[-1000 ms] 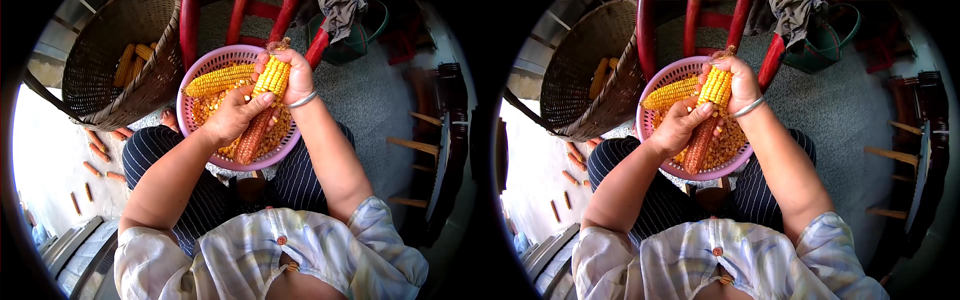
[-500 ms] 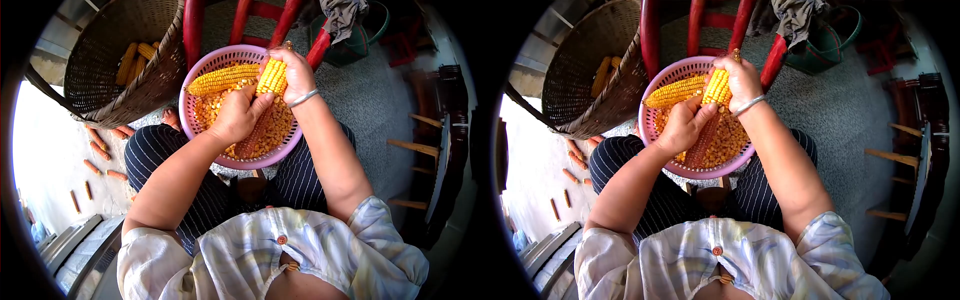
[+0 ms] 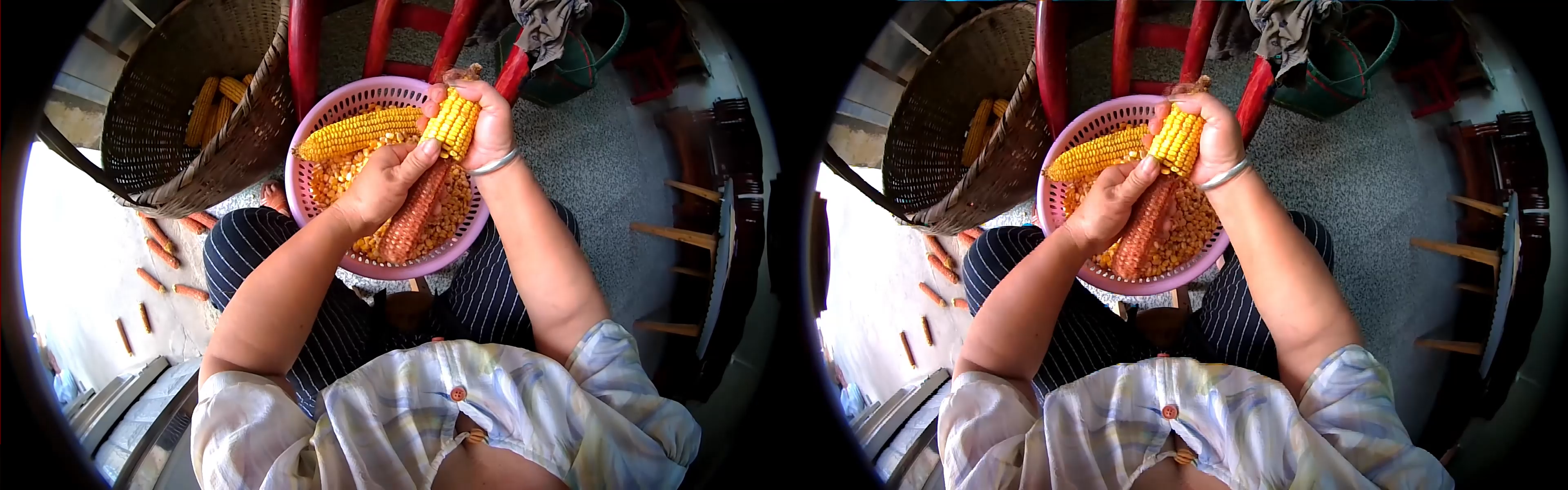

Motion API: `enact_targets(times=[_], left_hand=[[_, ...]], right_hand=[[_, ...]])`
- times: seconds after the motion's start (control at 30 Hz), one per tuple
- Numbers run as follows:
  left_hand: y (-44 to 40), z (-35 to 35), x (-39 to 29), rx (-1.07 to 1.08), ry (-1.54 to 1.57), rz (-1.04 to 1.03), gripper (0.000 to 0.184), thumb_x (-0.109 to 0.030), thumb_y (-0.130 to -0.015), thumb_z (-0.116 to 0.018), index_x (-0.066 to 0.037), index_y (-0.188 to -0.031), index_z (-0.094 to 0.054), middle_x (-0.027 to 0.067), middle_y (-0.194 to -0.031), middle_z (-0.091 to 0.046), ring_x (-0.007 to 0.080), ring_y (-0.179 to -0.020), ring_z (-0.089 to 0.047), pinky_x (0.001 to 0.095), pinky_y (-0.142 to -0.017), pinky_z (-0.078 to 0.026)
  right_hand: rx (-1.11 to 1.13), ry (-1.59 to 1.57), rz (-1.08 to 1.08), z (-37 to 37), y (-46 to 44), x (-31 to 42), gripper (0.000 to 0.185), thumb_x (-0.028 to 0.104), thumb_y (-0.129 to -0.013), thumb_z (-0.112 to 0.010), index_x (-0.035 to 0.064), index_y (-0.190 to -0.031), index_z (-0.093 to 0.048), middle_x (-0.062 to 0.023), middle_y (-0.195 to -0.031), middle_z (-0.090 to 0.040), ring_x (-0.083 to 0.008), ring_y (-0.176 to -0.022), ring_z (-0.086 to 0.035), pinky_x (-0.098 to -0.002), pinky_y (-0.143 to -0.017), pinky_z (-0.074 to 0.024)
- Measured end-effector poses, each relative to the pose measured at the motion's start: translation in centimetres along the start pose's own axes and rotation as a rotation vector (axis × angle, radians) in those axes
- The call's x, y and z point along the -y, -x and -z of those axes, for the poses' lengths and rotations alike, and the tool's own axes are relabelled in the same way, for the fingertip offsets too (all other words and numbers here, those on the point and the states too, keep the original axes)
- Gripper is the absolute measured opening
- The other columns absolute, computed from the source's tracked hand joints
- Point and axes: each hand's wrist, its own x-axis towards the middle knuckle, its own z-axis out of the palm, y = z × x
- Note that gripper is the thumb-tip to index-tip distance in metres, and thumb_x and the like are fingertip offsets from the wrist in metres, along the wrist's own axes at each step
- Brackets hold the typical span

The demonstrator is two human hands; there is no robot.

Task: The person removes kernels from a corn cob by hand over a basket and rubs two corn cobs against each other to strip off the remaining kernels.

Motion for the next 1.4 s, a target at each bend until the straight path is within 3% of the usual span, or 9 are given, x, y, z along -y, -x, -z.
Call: enact_targets(times=[0.07, 0.3, 0.43, 0.57, 0.73, 0.93, 1.0, 1.17, 1.4], left_hand=[[-0.3, 0.1, 0.7, -0.069, -0.191, -0.238, 0.048, -0.043, -0.091, -0.045, 0.004, -0.104, -0.050, 0.0095, -0.077, -0.060, 0.0151, -0.061, -0.057, 0.0255, -0.057, -0.048], [0.2, -0.1, 1.3, -0.224, -0.562, -0.319, 0.032, -0.026, -0.090, -0.055, 0.003, -0.104, -0.052, 0.0049, -0.078, -0.060, 0.0090, -0.064, -0.055, 0.0241, -0.060, -0.047], [-0.2, -0.2, 1.5, -0.298, -0.693, -0.461, 0.039, -0.029, -0.086, -0.061, 0.003, -0.106, -0.053, 0.0035, -0.078, -0.060, 0.0096, -0.068, -0.056, 0.0253, -0.065, -0.047], [0.1, -0.4, -0.3, -0.190, -0.614, -0.190, 0.043, -0.033, -0.085, -0.062, 0.003, -0.106, -0.054, 0.0042, -0.084, -0.061, 0.0085, -0.074, -0.056, 0.0247, -0.066, -0.047], [0.0, 0.2, 0.1, -0.060, -0.288, -0.267, 0.044, -0.034, -0.086, -0.059, 0.004, -0.106, -0.054, 0.0024, -0.084, -0.060, 0.0085, -0.076, -0.056, 0.0238, -0.069, -0.047], [0.4, 0.3, -0.3, -0.070, 0.204, -0.084, 0.043, -0.035, -0.089, -0.053, 0.004, -0.108, -0.052, 0.0105, -0.089, -0.062, 0.0183, -0.078, -0.061, 0.0303, -0.072, -0.050], [0.6, 0.4, -0.5, 0.119, 0.343, -0.031, 0.045, -0.037, -0.090, -0.049, 0.004, -0.109, -0.050, 0.0149, -0.090, -0.062, 0.0226, -0.078, -0.062, 0.0353, -0.074, -0.052], [0.7, 0.3, -0.2, 0.097, 0.224, -0.091, 0.031, -0.023, -0.088, -0.057, 0.006, -0.099, -0.055, 0.0139, -0.081, -0.063, 0.0206, -0.073, -0.064, 0.0293, -0.069, -0.053], [0.4, 1.2, -0.1, 0.202, 0.004, -0.134, 0.038, -0.028, -0.090, -0.054, 0.006, -0.107, -0.052, 0.0143, -0.092, -0.062, 0.0209, -0.082, -0.063, 0.0294, -0.078, -0.050]], right_hand=[[-0.008, -0.005, 0.022, 0.1, -0.1, -0.1, 0.019, 0.018, -0.075, -0.050, 0.0034, -0.087, -0.052, -0.0109, -0.076, -0.057, -0.0252, -0.069, -0.059, -0.0387, -0.063, -0.0524], [-0.107, 0.211, 0.049, 0.0, 0.0, -0.4, 0.016, 0.014, -0.075, -0.052, 0.0035, -0.087, -0.053, -0.0110, -0.074, -0.058, -0.0239, -0.065, -0.059, -0.0385, -0.062, -0.0529], [-0.270, 0.277, -0.001, -0.5, 0.0, -0.5, 0.016, 0.014, -0.077, -0.057, 0.0023, -0.087, -0.055, -0.0112, -0.073, -0.059, -0.0225, -0.064, -0.060, -0.0363, -0.058, -0.0529], [-0.208, 0.294, 0.065, -1.6, 0.5, -0.8, 0.012, 0.012, -0.076, -0.057, 0.0019, -0.081, -0.054, -0.0101, -0.066, -0.057, -0.0219, -0.053, -0.058, -0.0333, -0.053, -0.0512], [-0.099, 0.076, -0.020, -0.1, 0.1, 0.2, 0.016, 0.017, -0.074, -0.051, 0.0034, -0.082, -0.052, -0.0109, -0.069, -0.058, -0.0251, -0.058, -0.059, -0.0388, -0.057, -0.0523], [0.026, -0.158, -0.057, 0.0, 0.0, 0.6, 0.016, 0.018, -0.074, -0.051, 0.0048, -0.082, -0.051, -0.0100, -0.072, -0.056, -0.0253, -0.065, -0.058, -0.0406, -0.064, -0.0517], [0.073, -0.151, -0.044, 0.2, 0.0, 0.4, 0.016, 0.018, -0.073, -0.052, 0.0050, -0.083, -0.050, -0.0095, -0.073, -0.055, -0.0245, -0.067, -0.057, -0.0413, -0.066, -0.0509], [0.145, -0.097, 0.035, 0.2, 0.1, 0.2, 0.019, 0.021, -0.073, -0.052, 0.0058, -0.085, -0.052, -0.0048, -0.076, -0.052, -0.0190, -0.070, -0.053, -0.0371, -0.070, -0.0480], [0.174, -0.189, -0.020, 0.0, 0.3, 0.1, 0.020, 0.020, -0.073, -0.052, 0.0059, -0.087, -0.051, -0.0086, -0.072, -0.053, -0.0231, -0.066, -0.055, -0.0415, -0.064, -0.0498]])
